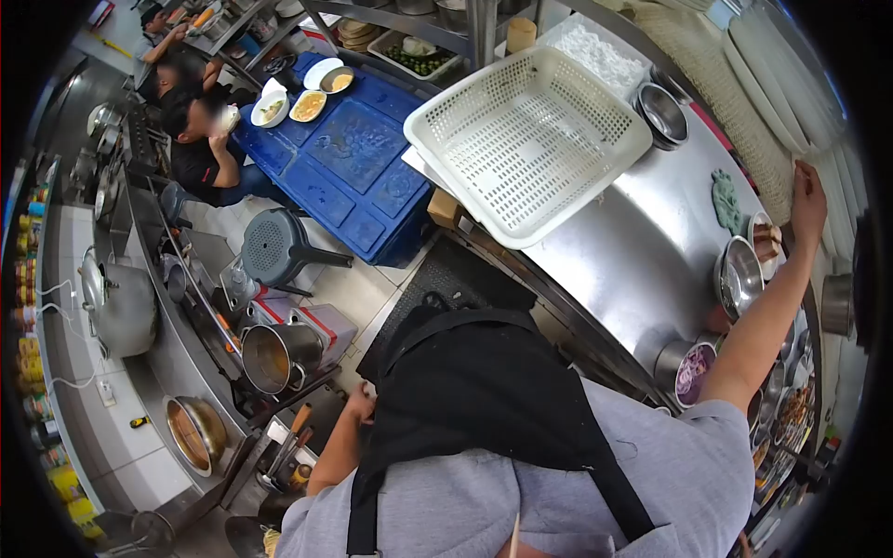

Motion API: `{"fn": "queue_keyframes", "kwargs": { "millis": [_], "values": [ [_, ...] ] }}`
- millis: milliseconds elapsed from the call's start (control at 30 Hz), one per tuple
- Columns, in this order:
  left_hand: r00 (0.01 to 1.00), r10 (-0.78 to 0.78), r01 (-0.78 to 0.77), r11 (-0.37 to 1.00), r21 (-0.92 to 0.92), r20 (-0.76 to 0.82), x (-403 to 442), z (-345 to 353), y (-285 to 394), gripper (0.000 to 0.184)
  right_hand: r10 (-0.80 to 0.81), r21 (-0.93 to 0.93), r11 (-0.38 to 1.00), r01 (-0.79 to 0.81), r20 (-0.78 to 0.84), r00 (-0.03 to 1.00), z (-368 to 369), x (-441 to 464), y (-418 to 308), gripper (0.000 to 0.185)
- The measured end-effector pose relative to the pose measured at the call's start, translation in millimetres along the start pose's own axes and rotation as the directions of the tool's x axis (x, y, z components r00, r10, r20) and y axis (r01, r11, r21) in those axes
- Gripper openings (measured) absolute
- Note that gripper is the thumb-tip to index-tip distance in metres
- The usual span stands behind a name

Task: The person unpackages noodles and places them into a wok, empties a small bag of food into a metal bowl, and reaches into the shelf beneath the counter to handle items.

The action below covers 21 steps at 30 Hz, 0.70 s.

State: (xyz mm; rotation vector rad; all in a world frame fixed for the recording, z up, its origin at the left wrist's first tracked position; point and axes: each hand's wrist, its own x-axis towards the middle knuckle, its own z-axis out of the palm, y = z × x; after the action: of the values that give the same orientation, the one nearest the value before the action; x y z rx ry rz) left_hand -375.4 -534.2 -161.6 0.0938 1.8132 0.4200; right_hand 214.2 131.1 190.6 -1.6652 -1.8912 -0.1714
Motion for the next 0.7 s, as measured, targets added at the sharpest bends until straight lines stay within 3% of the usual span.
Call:
{"fn": "queue_keyframes", "kwargs": {
  "millis": [67,133,167,200,233,267,300,333,367,400,433,467,500,567,633,700],
  "values": [
    [0.996,-0.002,0.009,0.997,-0.076,0.094,1,2,-27,0.093,-0.006,-0.006,1.0,0.006,-0.004,1.0,-6,-3,-11,0.034],
    [0.985,0.019,-0.008,0.998,-0.066,0.171,4,3,-53,0.09,0.113,-0.192,0.976,-0.101,0.055,0.992,-13,-11,-40,0.032],
    [0.98,0.032,-0.023,0.999,-0.048,0.198,7,2,-64,0.088,0.123,-0.2,0.974,-0.111,0.05,0.991,-12,-14,-45,0.032],
    [0.974,0.046,-0.041,0.999,-0.024,0.223,11,-1,-73,0.087,-0.065,0.0,0.998,0.066,-0.13,0.989,-7,-18,-48,0.031],
    [0.966,0.059,-0.062,0.998,0.005,0.252,16,-4,-81,0.086,-0.21,0.15,0.95,0.272,-0.336,0.918,-6,-28,-49,0.03],
    [0.956,0.075,-0.088,0.995,0.036,0.283,23,-9,-88,0.084,0.008,0.445,0.885,0.133,-0.301,0.954,-7,-49,-55,0.027],
    [0.944,0.092,-0.119,0.991,0.065,0.317,32,-16,-92,0.083,0.208,0.698,0.716,0.001,-0.215,0.954,-5,-77,-71,0.025],
    [0.931,0.112,-0.156,0.983,0.099,0.347,44,-23,-95,0.081,0.265,0.693,0.713,-0.106,-0.126,0.956,0,-120,-102,0.021],
    [0.916,0.13,-0.19,0.974,0.124,0.38,54,-33,-96,0.08,0.396,0.676,0.632,-0.379,0.139,0.908,15,-174,-117,0.021],
    [0.898,0.146,-0.224,0.964,0.145,0.414,66,-44,-96,0.079,0.492,0.565,0.539,-0.625,0.391,0.778,31,-228,-131,0.021],
    [0.879,0.158,-0.252,0.955,0.158,0.45,79,-56,-94,0.077,0.063,0.646,0.661,-0.38,0.457,0.887,31,-275,-187,0.025],
    [0.858,0.167,-0.279,0.946,0.167,0.486,93,-69,-91,0.076,0.192,0.505,0.439,-0.743,0.756,0.626,38,-336,-218,0.029],
    [0.833,0.177,-0.303,0.939,0.164,0.525,108,-82,-88,0.075,0.24,0.322,0.455,-0.83,0.853,0.463,68,-413,-200,0.032],
    [0.757,0.211,-0.343,0.934,0.101,0.618,143,-105,-82,0.072,0.314,0.101,0.308,-0.946,0.928,0.201,105,-574,-176,0.036],
    [0.648,0.258,-0.34,0.94,-0.03,0.717,182,-128,-72,0.069,0.412,-0.119,0.112,-0.987,0.909,-0.063,101,-657,-187,0.036],
    [0.545,0.252,-0.249,0.959,-0.133,0.8,215,-157,-47,0.067,0.452,-0.205,-0.039,-0.978,0.869,-0.2,91,-684,-216,0.036]
  ]
}}
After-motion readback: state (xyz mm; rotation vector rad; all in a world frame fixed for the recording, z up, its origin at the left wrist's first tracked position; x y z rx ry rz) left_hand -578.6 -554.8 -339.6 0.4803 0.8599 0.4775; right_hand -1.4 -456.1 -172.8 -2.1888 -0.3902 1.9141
